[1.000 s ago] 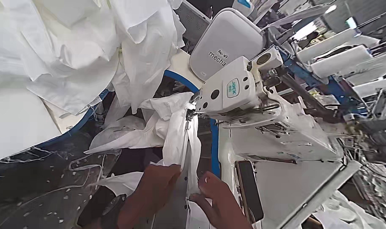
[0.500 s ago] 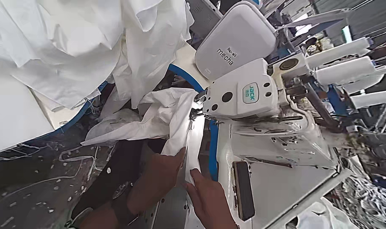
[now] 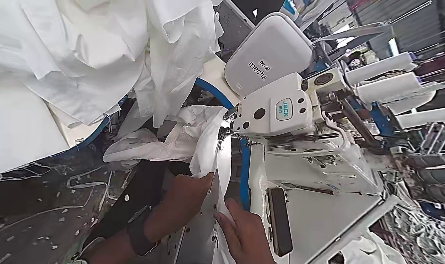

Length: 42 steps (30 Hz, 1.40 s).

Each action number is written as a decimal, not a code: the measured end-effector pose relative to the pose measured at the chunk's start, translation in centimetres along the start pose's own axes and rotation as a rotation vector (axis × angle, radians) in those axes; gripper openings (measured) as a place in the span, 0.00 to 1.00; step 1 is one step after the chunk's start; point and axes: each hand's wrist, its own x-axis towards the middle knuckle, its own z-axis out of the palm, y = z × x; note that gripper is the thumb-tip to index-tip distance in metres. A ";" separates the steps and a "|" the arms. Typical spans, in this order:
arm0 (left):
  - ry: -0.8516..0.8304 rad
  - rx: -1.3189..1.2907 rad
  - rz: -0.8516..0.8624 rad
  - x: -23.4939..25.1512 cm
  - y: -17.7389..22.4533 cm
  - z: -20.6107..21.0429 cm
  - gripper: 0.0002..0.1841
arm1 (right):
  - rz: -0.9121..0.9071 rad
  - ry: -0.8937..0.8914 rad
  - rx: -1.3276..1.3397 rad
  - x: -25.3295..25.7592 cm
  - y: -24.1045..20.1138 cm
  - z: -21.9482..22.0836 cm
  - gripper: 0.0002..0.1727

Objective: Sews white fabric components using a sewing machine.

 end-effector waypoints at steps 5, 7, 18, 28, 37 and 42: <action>0.008 -0.011 0.033 -0.4 -0.2 -0.3 0.14 | 0.044 0.257 0.093 0.4 -0.5 1.7 0.16; 0.011 -0.013 0.042 -0.6 -0.3 -0.2 0.15 | 0.069 0.338 0.123 0.3 -0.8 2.3 0.14; -0.028 -0.213 -0.078 -0.3 -0.3 0.4 0.11 | -0.148 0.716 -0.215 1.0 -1.1 6.4 0.09; 0.374 -0.097 0.217 2.2 -2.9 4.0 0.10 | -0.178 0.813 -0.055 3.9 1.3 8.1 0.11; 0.383 0.154 0.165 6.4 -3.6 4.6 0.09 | -0.031 0.744 0.013 7.0 2.4 7.9 0.12; 0.234 0.031 0.252 6.7 -0.6 -2.6 0.09 | -0.205 0.795 0.062 6.2 1.7 8.2 0.08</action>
